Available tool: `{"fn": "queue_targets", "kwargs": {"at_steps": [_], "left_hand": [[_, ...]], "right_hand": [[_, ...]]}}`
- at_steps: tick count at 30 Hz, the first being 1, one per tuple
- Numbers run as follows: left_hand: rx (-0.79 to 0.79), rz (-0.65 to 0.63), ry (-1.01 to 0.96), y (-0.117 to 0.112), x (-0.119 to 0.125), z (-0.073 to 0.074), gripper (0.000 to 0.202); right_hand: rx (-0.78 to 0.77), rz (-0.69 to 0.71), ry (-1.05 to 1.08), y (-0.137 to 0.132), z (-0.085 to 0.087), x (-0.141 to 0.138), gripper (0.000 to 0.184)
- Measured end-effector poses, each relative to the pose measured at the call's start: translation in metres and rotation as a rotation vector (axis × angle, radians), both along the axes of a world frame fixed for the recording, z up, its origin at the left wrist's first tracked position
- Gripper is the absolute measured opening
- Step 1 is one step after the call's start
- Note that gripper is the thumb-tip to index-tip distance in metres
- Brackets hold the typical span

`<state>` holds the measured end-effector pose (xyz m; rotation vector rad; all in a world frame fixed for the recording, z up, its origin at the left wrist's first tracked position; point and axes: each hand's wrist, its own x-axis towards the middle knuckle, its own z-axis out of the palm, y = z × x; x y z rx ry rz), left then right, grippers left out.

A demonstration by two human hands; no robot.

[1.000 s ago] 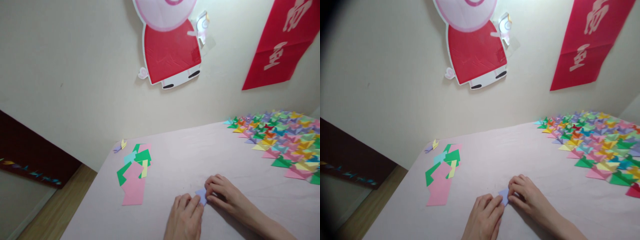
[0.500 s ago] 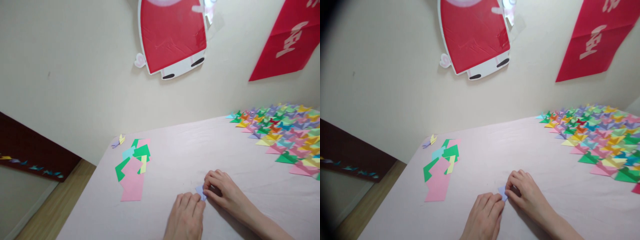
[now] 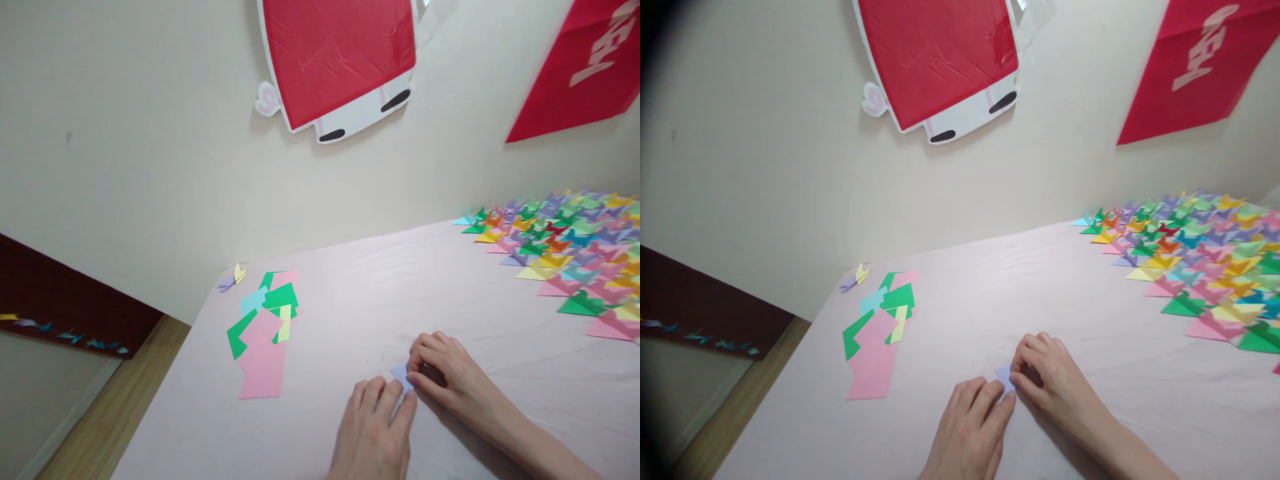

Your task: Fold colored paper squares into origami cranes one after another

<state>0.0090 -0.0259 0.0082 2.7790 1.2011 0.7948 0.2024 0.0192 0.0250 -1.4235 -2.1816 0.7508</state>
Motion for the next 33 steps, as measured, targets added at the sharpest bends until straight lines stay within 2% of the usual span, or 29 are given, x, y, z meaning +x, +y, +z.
{"fn": "queue_targets", "kwargs": {"at_steps": [7,15,24,33], "left_hand": [[0.05,0.036,0.0,-0.0006,0.0032,0.0049,0.025],[0.104,0.076,0.018,-0.0024,0.0071,-0.0005,0.027],[0.067,0.091,0.069,-0.002,0.0095,-0.0028,0.036],[0.034,0.077,0.046,-0.0007,0.0081,-0.0023,0.037]], "right_hand": [[-0.047,0.019,0.054,0.0,-0.0029,0.0084,0.009],[-0.051,-0.016,0.051,-0.0007,-0.0005,0.0062,0.012],[-0.04,-0.054,0.04,-0.003,-0.0065,0.0066,0.007],[-0.061,-0.072,0.078,-0.0043,-0.0082,0.007,0.012]]}}
